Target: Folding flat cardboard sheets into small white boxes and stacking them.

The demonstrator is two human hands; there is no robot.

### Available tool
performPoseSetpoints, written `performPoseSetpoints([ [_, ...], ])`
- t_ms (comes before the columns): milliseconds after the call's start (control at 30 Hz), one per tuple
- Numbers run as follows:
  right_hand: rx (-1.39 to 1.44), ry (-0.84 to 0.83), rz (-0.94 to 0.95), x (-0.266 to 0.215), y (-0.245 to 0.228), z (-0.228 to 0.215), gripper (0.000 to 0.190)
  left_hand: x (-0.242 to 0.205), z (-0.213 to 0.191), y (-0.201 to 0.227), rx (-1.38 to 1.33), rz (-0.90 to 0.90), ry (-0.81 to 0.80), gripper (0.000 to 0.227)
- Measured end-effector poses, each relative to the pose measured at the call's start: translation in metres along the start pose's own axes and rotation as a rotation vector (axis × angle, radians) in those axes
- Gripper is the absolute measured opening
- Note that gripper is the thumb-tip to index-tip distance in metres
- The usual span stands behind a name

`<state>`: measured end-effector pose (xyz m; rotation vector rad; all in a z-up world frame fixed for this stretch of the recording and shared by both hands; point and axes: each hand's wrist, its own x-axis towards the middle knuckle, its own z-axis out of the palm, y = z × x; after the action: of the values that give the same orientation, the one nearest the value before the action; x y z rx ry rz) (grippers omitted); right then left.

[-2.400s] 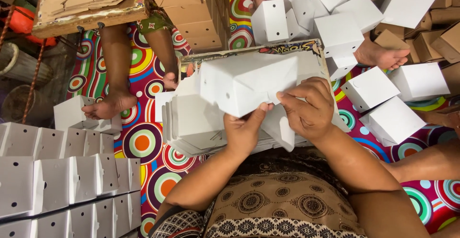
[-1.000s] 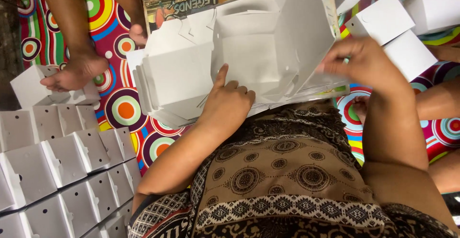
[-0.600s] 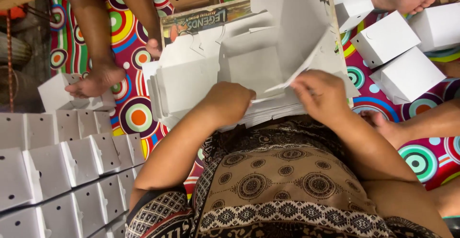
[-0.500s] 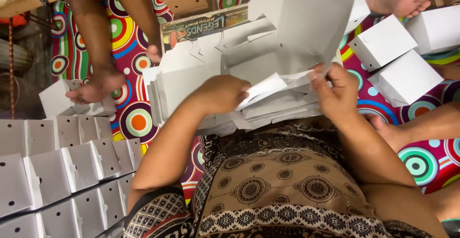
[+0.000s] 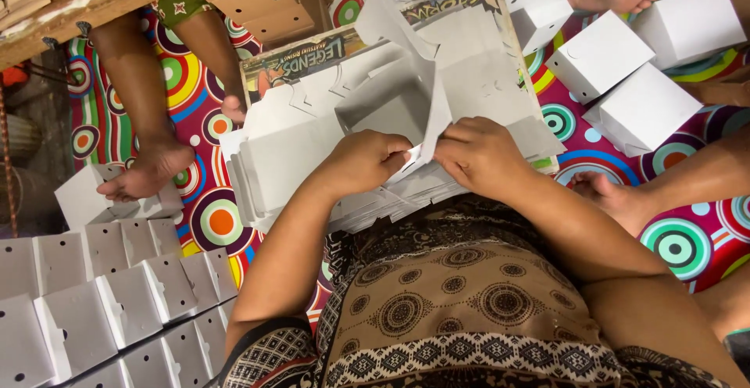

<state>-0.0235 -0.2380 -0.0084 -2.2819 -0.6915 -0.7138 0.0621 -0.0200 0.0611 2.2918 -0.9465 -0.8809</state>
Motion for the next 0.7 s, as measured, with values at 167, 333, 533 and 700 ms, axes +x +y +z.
performPoseSetpoints([
  [167, 0.160, 0.037, 0.029, 0.022, -0.008, 0.002, 0.022, 0.007, 0.005, -0.006, -0.145, 0.015, 0.128, 0.025],
  [333, 0.399, 0.271, 0.159, 0.024, -0.015, 0.002, 0.019, 0.029, 0.027, -0.055, -0.212, -0.135, 0.516, 0.016],
  [533, 0.026, 0.390, -0.108, 0.027, -0.040, 0.011, 0.044, 0.015, 0.043, -0.017, -0.985, 0.066, 1.261, 0.018],
  [700, -0.223, 0.476, -0.228, 0.042, -0.031, 0.013, 0.022, 0.017, 0.060, -0.002, -1.466, 0.048, 1.075, 0.030],
])
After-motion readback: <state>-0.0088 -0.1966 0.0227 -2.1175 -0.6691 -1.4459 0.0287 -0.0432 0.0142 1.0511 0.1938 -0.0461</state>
